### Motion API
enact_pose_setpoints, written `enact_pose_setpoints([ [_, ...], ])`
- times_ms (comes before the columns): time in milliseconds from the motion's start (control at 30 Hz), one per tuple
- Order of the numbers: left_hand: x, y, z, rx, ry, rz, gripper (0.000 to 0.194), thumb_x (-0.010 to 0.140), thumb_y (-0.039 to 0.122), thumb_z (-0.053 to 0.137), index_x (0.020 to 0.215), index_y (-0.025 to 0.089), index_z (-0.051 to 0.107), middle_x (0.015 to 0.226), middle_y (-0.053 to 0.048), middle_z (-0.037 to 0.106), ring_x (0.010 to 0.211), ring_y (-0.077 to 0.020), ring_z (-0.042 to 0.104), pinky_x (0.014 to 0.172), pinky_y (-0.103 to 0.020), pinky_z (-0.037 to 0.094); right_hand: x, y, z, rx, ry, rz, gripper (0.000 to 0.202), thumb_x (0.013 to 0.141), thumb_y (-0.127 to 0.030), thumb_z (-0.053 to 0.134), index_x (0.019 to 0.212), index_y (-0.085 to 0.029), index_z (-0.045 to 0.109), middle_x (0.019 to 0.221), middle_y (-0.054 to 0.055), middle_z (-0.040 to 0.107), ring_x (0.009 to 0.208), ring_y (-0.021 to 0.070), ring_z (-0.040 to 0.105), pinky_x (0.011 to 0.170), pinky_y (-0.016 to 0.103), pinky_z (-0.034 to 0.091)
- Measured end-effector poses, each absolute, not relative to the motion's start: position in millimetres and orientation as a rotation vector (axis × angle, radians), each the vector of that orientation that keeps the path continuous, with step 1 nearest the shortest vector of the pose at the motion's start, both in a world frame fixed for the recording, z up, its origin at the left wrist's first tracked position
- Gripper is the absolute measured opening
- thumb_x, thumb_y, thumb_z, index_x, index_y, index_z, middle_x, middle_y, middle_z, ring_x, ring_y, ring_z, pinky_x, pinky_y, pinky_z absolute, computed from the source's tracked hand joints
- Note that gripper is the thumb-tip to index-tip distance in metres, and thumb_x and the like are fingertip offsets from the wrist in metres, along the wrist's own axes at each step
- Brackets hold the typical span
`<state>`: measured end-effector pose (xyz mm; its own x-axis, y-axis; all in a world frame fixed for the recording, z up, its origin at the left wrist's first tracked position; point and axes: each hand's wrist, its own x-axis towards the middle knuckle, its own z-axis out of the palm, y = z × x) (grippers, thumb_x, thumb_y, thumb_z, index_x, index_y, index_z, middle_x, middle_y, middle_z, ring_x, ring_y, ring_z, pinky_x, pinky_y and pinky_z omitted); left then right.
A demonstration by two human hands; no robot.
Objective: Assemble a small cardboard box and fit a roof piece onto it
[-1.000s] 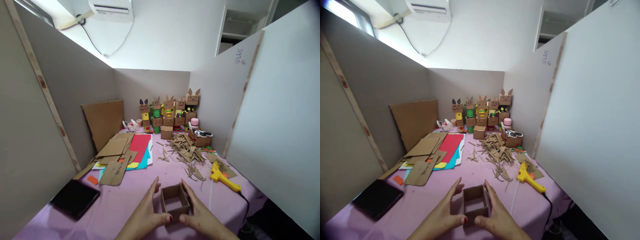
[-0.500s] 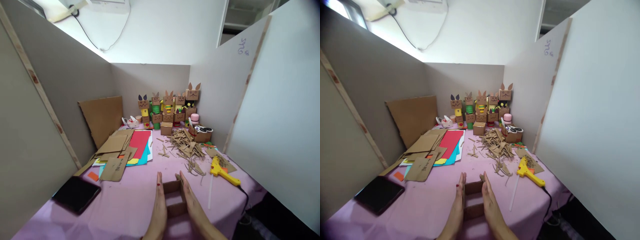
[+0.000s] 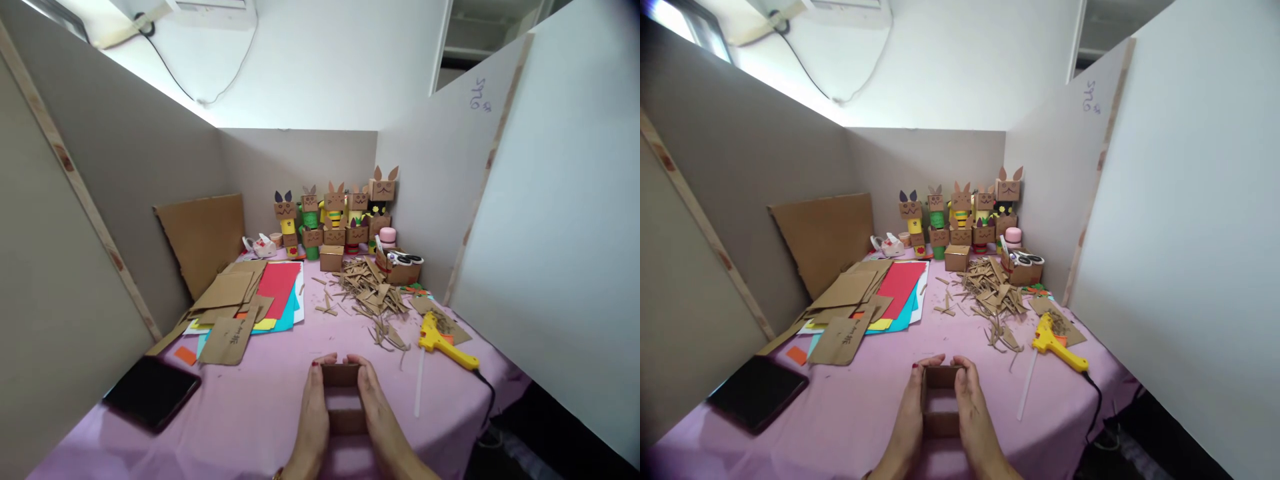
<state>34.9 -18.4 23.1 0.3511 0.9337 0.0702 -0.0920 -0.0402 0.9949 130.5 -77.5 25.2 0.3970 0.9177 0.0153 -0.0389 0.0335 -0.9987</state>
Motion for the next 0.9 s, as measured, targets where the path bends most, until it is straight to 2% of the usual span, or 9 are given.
enact_pose_setpoints([
  [167,35,-19,22,1.319,0.811,1.019,0.052,0.087,0.06,0.028,0.104,0.019,0.055,0.12,-0.009,0.056,0.117,-0.0253,0.046,0.105,-0.043,0.028,131,-77,28,-1.306,-0.879,0.898,0.067,0.077,-0.075,0.028,0.119,-0.023,0.041,0.132,0.011,0.045,0.127,0.0252,0.035,0.108,0.041,0.025],
  [300,34,-17,21,1.28,0.778,1.0,0.062,0.08,0.068,0.035,0.109,0.017,0.056,0.126,-0.012,0.053,0.124,-0.0269,0.04,0.109,-0.043,0.022,132,-76,21,-1.277,-0.835,0.879,0.067,0.079,-0.073,0.033,0.122,-0.022,0.042,0.134,0.011,0.045,0.128,0.0245,0.034,0.109,0.042,0.022],
  [400,30,-15,23,1.207,0.736,0.974,0.07,0.083,0.068,0.027,0.132,0.019,0.039,0.147,-0.008,0.031,0.136,-0.0209,0.022,0.113,-0.038,0.014,134,-76,13,-1.199,-0.738,0.917,0.071,0.077,-0.072,0.038,0.13,-0.023,0.038,0.139,0.01,0.042,0.132,0.0238,0.03,0.111,0.044,0.016],
  [467,27,-15,25,1.15,0.717,0.97,0.07,0.087,0.063,0.014,0.141,0.019,0.021,0.152,-0.004,0.017,0.138,-0.0159,0.014,0.114,-0.037,0.012,137,-76,9,-1.117,-0.67,0.983,0.075,0.077,-0.071,0.04,0.135,-0.025,0.032,0.144,0.007,0.037,0.135,0.0225,0.025,0.111,0.044,0.013],
  [500,26,-15,25,1.129,0.714,0.975,0.069,0.088,0.061,0.011,0.142,0.019,0.018,0.153,-0.002,0.014,0.139,-0.0141,0.012,0.114,-0.035,0.011,138,-76,8,-1.077,-0.654,1.013,0.076,0.077,-0.071,0.04,0.138,-0.026,0.028,0.147,0.006,0.033,0.136,0.0213,0.022,0.112,0.043,0.011],
  [600,25,-18,25,1.117,0.719,0.986,0.067,0.088,0.061,0.014,0.141,0.022,0.024,0.152,0.001,0.018,0.139,-0.0131,0.011,0.114,-0.033,0.007,139,-77,9,-1.059,-0.672,1.012,0.081,0.078,-0.071,0.039,0.142,-0.023,0.02,0.15,0.006,0.024,0.138,0.0185,0.017,0.113,0.04,0.009],
  [733,29,-21,24,1.167,0.754,0.989,0.071,0.081,0.069,0.031,0.135,0.024,0.039,0.149,-0.001,0.028,0.138,-0.0195,0.017,0.114,-0.035,0.006,135,-77,16,-1.247,-0.758,0.916,0.082,0.078,-0.072,0.036,0.137,-0.016,0.033,0.145,0.011,0.034,0.136,0.022,0.024,0.113,0.042,0.011],
  [833,33,-20,23,1.214,0.763,1.003,0.07,0.08,0.071,0.03,0.133,0.026,0.042,0.147,0.0,0.033,0.137,-0.0196,0.02,0.114,-0.035,0.009,132,-75,19,-1.281,-0.802,0.894,0.077,0.079,-0.071,0.036,0.135,-0.019,0.037,0.143,0.009,0.038,0.134,0.0221,0.027,0.112,0.042,0.015],
  [900,34,-17,21,1.245,0.781,0.991,0.075,0.078,0.072,0.03,0.133,0.023,0.042,0.146,-0.003,0.034,0.137,-0.0211,0.021,0.114,-0.037,0.01,131,-74,17,-1.278,-0.78,0.886,0.077,0.078,-0.071,0.038,0.135,-0.019,0.039,0.142,0.009,0.041,0.134,0.0232,0.028,0.112,0.042,0.017],
])
